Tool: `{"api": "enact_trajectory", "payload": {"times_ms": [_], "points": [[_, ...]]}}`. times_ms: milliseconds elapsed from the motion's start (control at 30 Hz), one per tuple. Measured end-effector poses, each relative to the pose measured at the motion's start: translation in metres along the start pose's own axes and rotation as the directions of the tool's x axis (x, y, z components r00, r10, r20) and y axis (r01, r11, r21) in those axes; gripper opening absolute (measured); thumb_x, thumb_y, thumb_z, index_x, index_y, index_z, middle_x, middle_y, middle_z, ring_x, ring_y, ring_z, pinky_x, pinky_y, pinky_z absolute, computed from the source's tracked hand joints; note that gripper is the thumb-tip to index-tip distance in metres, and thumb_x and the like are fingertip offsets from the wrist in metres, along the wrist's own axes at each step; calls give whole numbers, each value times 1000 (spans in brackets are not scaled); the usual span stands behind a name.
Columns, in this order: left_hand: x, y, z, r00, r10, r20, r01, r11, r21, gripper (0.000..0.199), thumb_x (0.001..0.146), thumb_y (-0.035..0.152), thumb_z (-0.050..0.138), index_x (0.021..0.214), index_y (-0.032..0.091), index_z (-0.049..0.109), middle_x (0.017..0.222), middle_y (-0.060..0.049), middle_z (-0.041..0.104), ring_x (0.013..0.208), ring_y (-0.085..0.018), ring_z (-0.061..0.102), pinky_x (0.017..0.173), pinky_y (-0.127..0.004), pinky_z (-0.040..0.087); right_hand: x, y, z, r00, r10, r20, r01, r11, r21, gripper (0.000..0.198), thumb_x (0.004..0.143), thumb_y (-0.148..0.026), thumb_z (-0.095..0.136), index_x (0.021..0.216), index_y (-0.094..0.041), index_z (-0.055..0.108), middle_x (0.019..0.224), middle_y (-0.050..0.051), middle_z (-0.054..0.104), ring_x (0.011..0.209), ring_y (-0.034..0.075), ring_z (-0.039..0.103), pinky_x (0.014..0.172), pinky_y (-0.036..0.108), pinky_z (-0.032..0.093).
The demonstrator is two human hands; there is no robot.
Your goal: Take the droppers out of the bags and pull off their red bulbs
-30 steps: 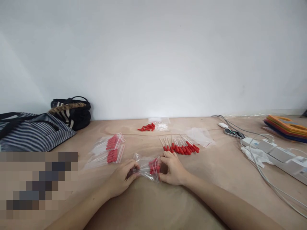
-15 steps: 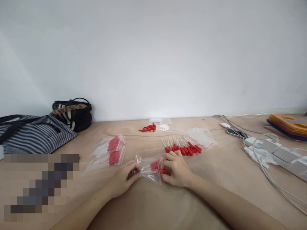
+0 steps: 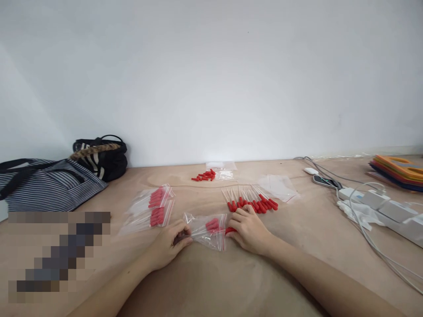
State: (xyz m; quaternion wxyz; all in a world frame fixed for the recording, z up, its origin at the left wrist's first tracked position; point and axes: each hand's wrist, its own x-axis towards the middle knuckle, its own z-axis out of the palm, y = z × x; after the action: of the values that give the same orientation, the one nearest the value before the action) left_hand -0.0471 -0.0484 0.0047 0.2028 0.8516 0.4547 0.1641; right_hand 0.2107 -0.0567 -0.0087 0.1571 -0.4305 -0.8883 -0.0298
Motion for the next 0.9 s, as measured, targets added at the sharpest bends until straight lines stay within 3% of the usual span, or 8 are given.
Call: {"api": "enact_trajectory", "payload": {"times_ms": [200,300,367,467,500,567,733,900], "points": [[-1,2,-6,999,-46,5,46,999,-22,13,78,31,46,74,19,51,70,1,53,67,-14,48,59,-24,38,-14,44,-39,997,1,81,-26,954,298,19,83,-31,46,76,-20,60,77,1,62,76,14,52,71,27,33],[-1,2,-8,998,-70,6,70,997,-19,13,77,30,47,74,19,52,69,1,53,66,-14,48,58,-24,38,-18,75,-48,963,222,152,-267,856,443,31,79,-42,48,64,-18,59,61,-1,57,61,12,50,59,24,34],[-1,2,-8,998,-68,2,68,998,-11,12,77,30,47,74,19,52,68,1,53,66,-14,49,57,-24,37,-19,88,-44,897,415,154,-436,766,472,37,78,-47,45,61,-17,57,55,-1,54,55,12,48,54,23,34],[-1,2,-8,998,-63,2,63,998,-10,12,76,29,47,73,19,52,68,1,53,65,-14,49,57,-24,37,-12,84,-30,712,703,4,-653,659,372,41,77,-50,41,57,-17,55,50,-1,51,51,13,47,51,23,32],[-1,2,-8,998,-65,6,65,998,-11,12,76,29,47,73,19,52,69,1,54,65,-14,49,57,-23,37,-8,77,-25,672,740,-36,-689,642,336,41,77,-49,40,56,-18,54,49,0,51,51,14,48,52,24,32],[-1,1,-8,998,-60,10,60,998,-12,12,77,28,46,74,19,52,70,1,54,64,-14,49,56,-23,37,2,60,-17,646,760,-76,-717,638,279,39,77,-46,41,53,-19,55,51,2,54,53,16,50,57,28,32],[-1,0,-7,999,-49,13,49,999,0,11,78,28,46,75,19,51,72,1,54,64,-13,48,56,-23,37,25,32,-10,705,690,-162,-707,701,-88,36,79,-36,39,59,-17,61,62,10,63,63,22,56,74,40,28],[-1,0,-8,999,-51,14,51,999,9,10,78,27,46,76,19,51,72,1,54,64,-14,48,57,-23,37,31,29,-5,764,618,-186,-645,736,-206,38,82,-37,37,66,-15,63,66,13,64,69,26,57,74,42,25]]}}
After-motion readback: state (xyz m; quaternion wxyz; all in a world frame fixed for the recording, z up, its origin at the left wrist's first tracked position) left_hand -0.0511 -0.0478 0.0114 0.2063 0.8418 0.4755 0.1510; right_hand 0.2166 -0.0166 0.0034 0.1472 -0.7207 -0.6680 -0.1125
